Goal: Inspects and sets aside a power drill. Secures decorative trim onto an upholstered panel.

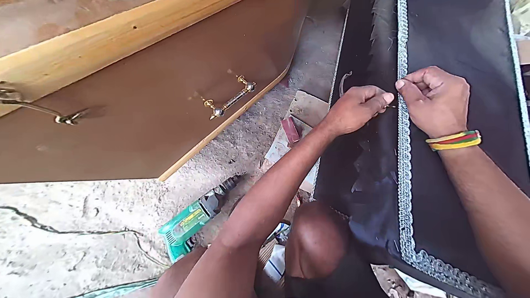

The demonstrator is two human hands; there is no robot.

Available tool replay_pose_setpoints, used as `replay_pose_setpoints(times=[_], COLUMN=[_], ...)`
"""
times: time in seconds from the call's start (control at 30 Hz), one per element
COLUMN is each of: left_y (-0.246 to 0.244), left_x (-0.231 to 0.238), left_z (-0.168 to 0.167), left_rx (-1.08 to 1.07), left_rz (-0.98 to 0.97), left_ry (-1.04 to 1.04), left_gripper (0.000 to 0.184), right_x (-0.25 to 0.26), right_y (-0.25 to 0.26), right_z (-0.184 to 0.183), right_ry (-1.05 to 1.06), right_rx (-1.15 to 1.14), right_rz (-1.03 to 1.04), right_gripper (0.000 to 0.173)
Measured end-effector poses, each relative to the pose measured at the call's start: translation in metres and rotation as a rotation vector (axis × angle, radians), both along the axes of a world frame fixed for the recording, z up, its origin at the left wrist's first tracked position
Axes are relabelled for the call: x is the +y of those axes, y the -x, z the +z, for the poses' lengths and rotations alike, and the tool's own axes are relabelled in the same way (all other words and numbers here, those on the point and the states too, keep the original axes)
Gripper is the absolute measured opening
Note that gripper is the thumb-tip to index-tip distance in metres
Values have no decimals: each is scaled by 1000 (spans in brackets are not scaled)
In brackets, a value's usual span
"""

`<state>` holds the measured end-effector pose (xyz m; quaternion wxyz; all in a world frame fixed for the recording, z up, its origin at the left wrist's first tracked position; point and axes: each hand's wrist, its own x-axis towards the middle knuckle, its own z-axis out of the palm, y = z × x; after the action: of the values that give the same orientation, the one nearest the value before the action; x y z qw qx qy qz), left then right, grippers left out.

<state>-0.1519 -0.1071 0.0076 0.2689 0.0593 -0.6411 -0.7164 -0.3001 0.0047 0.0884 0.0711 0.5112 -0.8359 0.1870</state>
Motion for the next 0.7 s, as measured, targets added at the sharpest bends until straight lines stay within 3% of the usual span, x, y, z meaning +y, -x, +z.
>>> replay_pose_setpoints(times=[0.13, 0.23, 0.33, 0.43, 0.53, 0.63, 0.7], left_y=[-3, 1, 4, 4, 1, 3, 1], left_x=[-2, 1, 7, 9, 4, -9, -10], left_z=[0, -5, -4, 0, 4, 5, 11], left_rx=[-173, -122, -110, -104, -78, -33, -118], left_rz=[-159, -263, -287, -207, -65, 97, 167], left_ry=[-262, -434, -568, -553, -196, 555, 945], left_gripper=[40, 37, 32, 25, 20, 20, 18], right_x=[-1, -2, -2, -2, -3, -2, -2], right_y=[-1, -2, -1, -1, 0, 1, 2], right_z=[1, 1, 1, 1, 2, 3, 2], right_ry=[-13, -12, -12, -14, -24, -38, -42], right_rx=[5, 16, 11, 2, -1, -4, -2], right_rz=[-11, -9, -9, -16, 1, 1, -8], right_gripper=[30, 31, 31, 31, 32, 34, 35])
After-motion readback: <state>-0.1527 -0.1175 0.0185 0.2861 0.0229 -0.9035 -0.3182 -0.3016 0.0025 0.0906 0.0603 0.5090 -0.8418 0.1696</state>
